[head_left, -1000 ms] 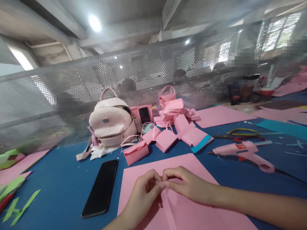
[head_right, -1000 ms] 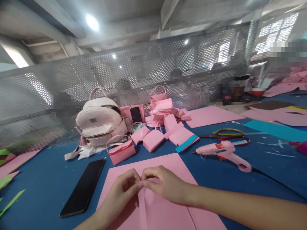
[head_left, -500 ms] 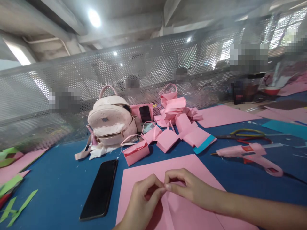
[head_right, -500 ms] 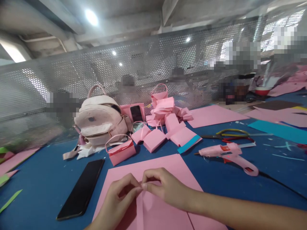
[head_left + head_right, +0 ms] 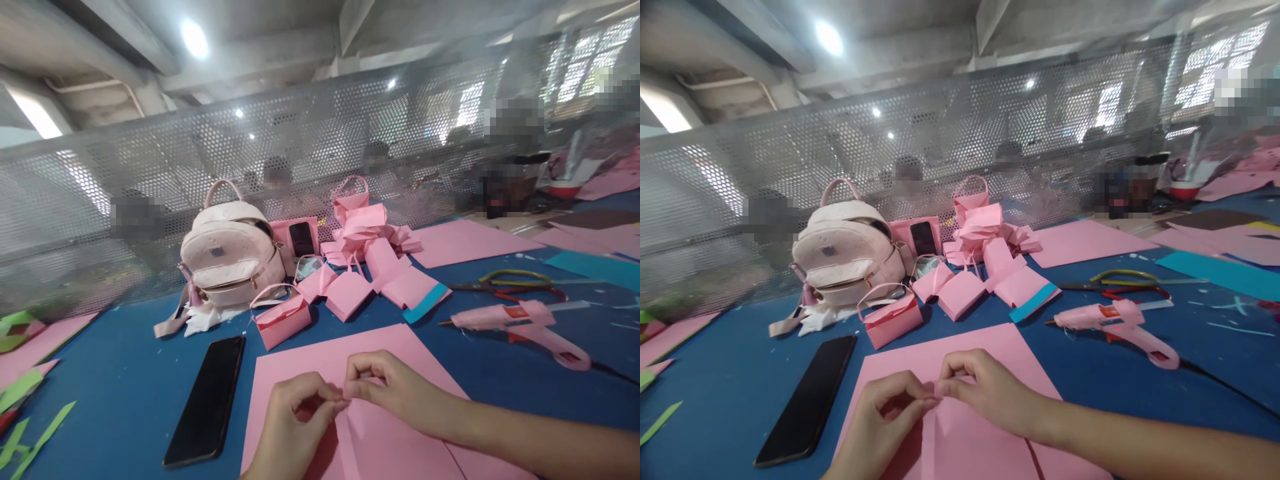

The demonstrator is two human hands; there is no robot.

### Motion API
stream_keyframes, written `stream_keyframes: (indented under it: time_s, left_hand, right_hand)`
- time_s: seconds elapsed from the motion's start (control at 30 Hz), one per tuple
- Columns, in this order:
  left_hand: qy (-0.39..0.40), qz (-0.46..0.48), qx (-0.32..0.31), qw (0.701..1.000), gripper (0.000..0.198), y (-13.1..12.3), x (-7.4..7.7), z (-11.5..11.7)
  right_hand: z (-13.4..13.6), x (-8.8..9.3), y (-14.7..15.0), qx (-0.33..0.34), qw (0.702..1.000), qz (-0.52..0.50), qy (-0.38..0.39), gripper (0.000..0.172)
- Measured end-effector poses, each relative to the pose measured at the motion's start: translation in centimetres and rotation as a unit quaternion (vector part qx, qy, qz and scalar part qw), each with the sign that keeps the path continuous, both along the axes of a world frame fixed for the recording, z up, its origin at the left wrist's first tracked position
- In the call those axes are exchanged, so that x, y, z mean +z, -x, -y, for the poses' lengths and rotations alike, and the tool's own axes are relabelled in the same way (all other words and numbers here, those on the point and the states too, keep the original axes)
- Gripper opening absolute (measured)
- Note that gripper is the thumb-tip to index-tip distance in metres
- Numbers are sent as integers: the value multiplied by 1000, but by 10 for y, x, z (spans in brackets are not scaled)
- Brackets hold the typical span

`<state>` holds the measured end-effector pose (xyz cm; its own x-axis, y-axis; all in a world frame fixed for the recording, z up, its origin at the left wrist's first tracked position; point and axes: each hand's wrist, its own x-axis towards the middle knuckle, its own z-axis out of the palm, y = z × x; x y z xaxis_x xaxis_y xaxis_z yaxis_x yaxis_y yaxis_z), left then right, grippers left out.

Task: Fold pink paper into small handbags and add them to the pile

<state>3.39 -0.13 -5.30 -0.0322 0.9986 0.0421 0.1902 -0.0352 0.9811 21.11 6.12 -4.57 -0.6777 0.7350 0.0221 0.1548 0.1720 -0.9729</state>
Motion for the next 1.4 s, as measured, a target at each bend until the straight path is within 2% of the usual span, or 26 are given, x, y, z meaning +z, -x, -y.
stream_keyframes:
  time_s: [0.13, 0.23, 0.33, 0.47, 0.73, 1.03, 1.23, 1.4]
  left_hand:
    - [26, 15, -26, 999, 14, 3, 0, -3]
    - [70, 42, -50, 995, 16, 4, -2, -7]
    - [94, 55, -50, 993, 19, 5, -3, -9]
    - [83, 44, -32, 995, 23, 5, -5, -9]
    - [99, 79, -19, 992, 33, 2, -8, -10]
    - [72, 66, -45, 994, 28, 2, -5, -13]
    - [97, 48, -55, 993, 29, 1, -4, -11]
    - [69, 56, -56, 994, 27, 1, -5, -12]
  right_hand:
    - [-2, -1, -1, -13, 1000, -6, -12, 15]
    - [-4, -3, -3, -22, 999, -4, -32, 14]
    - [-6, -5, -5, -29, 998, 18, -53, 18]
    - [-8, -8, -6, -34, 997, 31, -58, 24]
    - [-8, -8, -6, -30, 999, 10, -34, 23]
    - [-8, -4, -7, -50, 998, -7, -35, 22]
    - [-6, -5, -8, -74, 995, 19, -64, 24]
    - [-3, -5, -7, -44, 997, 25, -64, 22]
